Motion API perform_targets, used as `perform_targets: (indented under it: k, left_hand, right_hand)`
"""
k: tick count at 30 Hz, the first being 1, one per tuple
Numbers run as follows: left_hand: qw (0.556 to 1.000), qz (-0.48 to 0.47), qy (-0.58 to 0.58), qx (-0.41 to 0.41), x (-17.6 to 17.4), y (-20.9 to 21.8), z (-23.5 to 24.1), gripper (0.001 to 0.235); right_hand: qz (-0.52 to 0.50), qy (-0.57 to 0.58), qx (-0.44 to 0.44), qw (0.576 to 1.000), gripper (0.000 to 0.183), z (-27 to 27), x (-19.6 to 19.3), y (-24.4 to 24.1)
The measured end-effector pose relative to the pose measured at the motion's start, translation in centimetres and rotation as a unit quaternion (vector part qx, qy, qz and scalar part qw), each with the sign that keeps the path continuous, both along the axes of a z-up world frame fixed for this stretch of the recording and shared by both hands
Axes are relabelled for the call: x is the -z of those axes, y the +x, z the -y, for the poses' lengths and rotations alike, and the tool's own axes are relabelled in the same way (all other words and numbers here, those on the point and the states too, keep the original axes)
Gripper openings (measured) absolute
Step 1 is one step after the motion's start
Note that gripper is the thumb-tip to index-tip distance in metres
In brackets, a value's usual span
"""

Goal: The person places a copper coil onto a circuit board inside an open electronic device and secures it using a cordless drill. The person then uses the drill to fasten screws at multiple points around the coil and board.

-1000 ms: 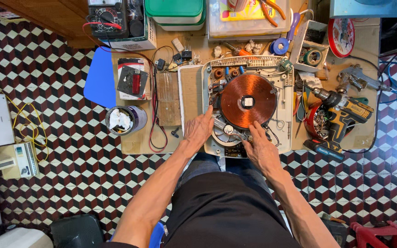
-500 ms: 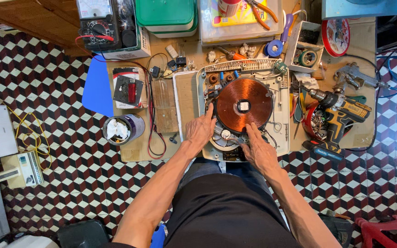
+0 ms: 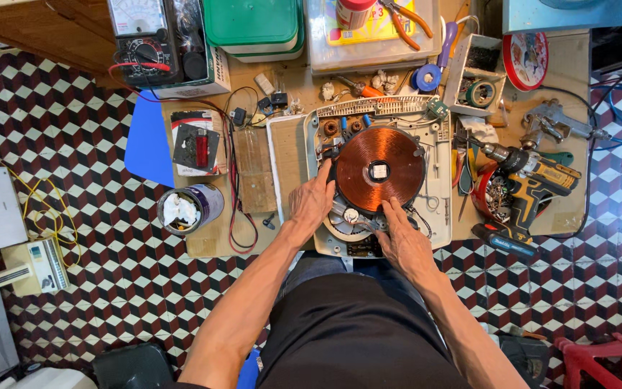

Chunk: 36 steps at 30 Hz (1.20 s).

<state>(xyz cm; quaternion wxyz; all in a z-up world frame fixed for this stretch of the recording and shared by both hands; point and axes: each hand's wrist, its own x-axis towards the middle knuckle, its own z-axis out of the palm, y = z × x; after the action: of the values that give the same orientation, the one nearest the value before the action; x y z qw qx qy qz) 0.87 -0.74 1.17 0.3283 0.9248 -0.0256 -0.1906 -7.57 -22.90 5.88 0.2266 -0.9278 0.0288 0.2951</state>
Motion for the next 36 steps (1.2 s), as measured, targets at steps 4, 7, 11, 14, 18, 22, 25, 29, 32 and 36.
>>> perform_targets:
  k: [4, 7, 11, 14, 18, 22, 25, 29, 32, 36]
  left_hand:
    - [0.996, 0.018, -0.046, -0.070, -0.2, 0.9, 0.1, 0.037]
    - [0.994, -0.049, -0.027, -0.088, 0.4, 2.0, 0.3, 0.030]
    - [0.995, 0.070, -0.013, -0.077, 1.4, 3.0, 0.6, 0.020]
    - [0.995, 0.046, -0.022, -0.083, 1.7, 3.4, 0.5, 0.015]
    - [0.995, 0.012, -0.035, -0.087, 1.9, 3.8, 0.3, 0.017]
    - [0.999, 0.016, 0.008, -0.037, 2.1, 4.3, 0.2, 0.020]
    - [0.999, 0.013, 0.020, -0.040, 1.8, 4.0, 0.2, 0.018]
    - [0.996, -0.006, 0.004, -0.085, 0.7, 2.2, 0.4, 0.029]
    - [0.990, -0.048, -0.008, -0.131, 0.3, 1.0, 0.8, 0.038]
    - [0.974, -0.057, -0.044, -0.213, 0.3, -1.1, 1.5, 0.044]
  right_hand:
    - [-0.016, 0.003, -0.005, 1.000, 0.072, 0.0, -0.1, 0.1]
    - [-0.013, 0.002, -0.018, 1.000, 0.071, 0.3, -0.1, 0.3]
    - [-0.035, -0.002, -0.023, 0.999, 0.071, 0.5, -0.2, 0.3]
    - [-0.021, 0.006, -0.028, 0.999, 0.071, 0.4, -0.2, 0.5]
    - [-0.038, 0.001, -0.021, 0.999, 0.073, 0.2, -0.3, 0.6]
    - [-0.042, 0.005, -0.023, 0.999, 0.072, 0.2, -0.5, 0.4]
    - [-0.036, 0.007, -0.030, 0.999, 0.072, 0.3, -0.4, 0.5]
    - [-0.025, 0.003, -0.053, 0.998, 0.070, 0.7, -0.6, 1.3]
    - [0.059, 0.009, -0.094, 0.994, 0.058, 0.9, -1.5, 2.7]
    - [0.099, 0.053, -0.107, 0.988, 0.042, 0.2, -2.6, 5.7]
